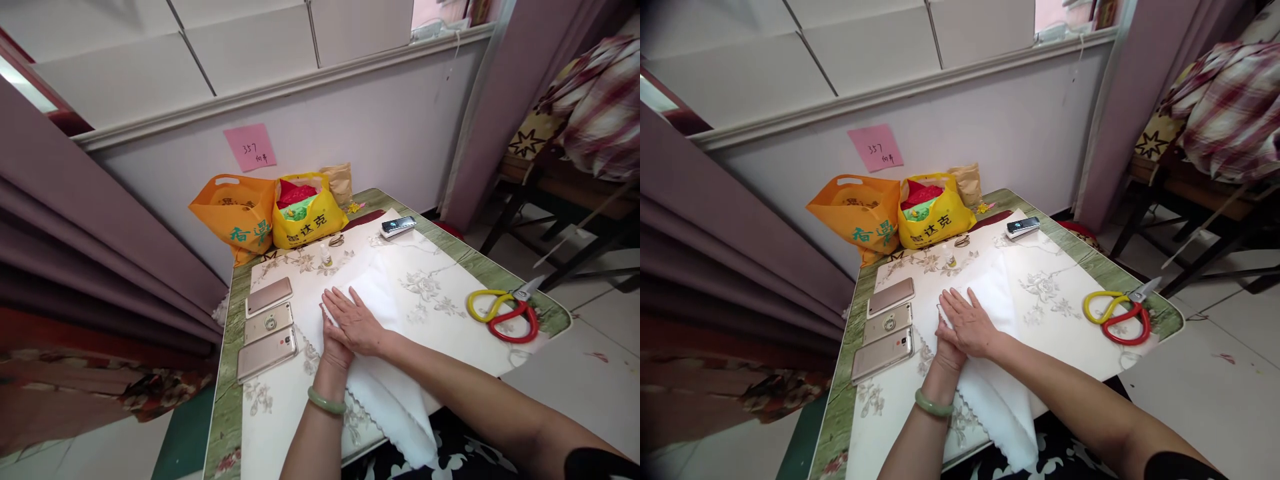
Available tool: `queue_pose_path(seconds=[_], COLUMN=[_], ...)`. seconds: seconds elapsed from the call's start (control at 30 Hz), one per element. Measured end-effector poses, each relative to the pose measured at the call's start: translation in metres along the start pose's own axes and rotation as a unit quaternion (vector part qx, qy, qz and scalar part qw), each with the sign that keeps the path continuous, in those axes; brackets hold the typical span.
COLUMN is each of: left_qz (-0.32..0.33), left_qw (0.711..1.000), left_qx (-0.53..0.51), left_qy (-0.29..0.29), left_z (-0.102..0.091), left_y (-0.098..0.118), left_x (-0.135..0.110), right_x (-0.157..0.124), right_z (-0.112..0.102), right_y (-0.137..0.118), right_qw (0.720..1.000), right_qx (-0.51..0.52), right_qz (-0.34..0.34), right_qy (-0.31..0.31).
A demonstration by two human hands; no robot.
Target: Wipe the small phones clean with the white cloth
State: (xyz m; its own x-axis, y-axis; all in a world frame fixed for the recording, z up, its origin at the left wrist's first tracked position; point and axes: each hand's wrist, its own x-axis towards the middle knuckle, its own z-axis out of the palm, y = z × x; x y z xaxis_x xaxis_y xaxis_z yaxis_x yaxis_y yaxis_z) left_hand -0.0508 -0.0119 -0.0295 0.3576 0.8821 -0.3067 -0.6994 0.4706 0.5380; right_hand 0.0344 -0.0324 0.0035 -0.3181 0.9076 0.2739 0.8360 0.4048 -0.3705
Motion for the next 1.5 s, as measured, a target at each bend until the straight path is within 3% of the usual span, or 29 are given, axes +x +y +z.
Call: queue_pose_path(seconds=[0.17,0.4,0.53,0.63,0.77,0.83,0.93,1.03,1.17,1.33,1.4,1.5], left_qz=[-0.048,-0.085,-0.073,-0.063,-0.045,-0.032,-0.022,-0.039,-0.046,-0.045,-0.045,-0.044], left_qw=[0.997,0.992,0.995,0.997,0.998,0.998,0.994,0.993,0.994,0.992,0.992,0.992], left_qx=[-0.028,-0.017,-0.028,-0.033,-0.044,-0.05,-0.069,-0.074,-0.069,-0.1,-0.104,-0.105], left_qy=[-0.045,-0.088,-0.059,-0.029,0.001,0.031,0.077,0.082,0.07,0.056,0.05,0.047], left_z=[0.006,0.013,0.013,0.013,0.014,0.013,0.013,0.014,0.018,0.021,0.02,0.018], left_y=[0.001,0.0,0.001,0.002,0.003,0.003,0.003,0.003,0.005,0.006,0.006,0.006], left_x=[0.001,-0.001,-0.004,-0.005,-0.006,-0.005,-0.003,-0.002,-0.003,-0.006,-0.006,-0.007], right_x=[0.015,0.016,0.012,0.007,-0.003,-0.008,-0.012,-0.012,-0.01,-0.011,-0.012,-0.018], right_z=[0.006,0.002,0.008,0.014,0.016,0.013,0.009,0.009,0.011,0.007,0.005,0.003], right_y=[0.01,0.028,0.042,0.05,0.054,0.051,0.046,0.043,0.045,0.05,0.05,0.044], right_qw=[0.999,0.992,0.983,0.979,0.945,0.929,0.947,0.962,0.952,0.908,0.91,0.941], right_qx=[-0.01,0.003,0.008,0.017,0.057,0.085,0.114,0.114,0.144,0.187,0.184,0.154], right_qz=[0.051,0.127,0.183,0.193,0.185,0.155,0.055,-0.021,0.028,0.142,0.125,0.01], right_qy=[-0.004,-0.025,-0.002,0.066,0.262,0.326,0.295,0.247,0.27,0.346,0.349,0.302])
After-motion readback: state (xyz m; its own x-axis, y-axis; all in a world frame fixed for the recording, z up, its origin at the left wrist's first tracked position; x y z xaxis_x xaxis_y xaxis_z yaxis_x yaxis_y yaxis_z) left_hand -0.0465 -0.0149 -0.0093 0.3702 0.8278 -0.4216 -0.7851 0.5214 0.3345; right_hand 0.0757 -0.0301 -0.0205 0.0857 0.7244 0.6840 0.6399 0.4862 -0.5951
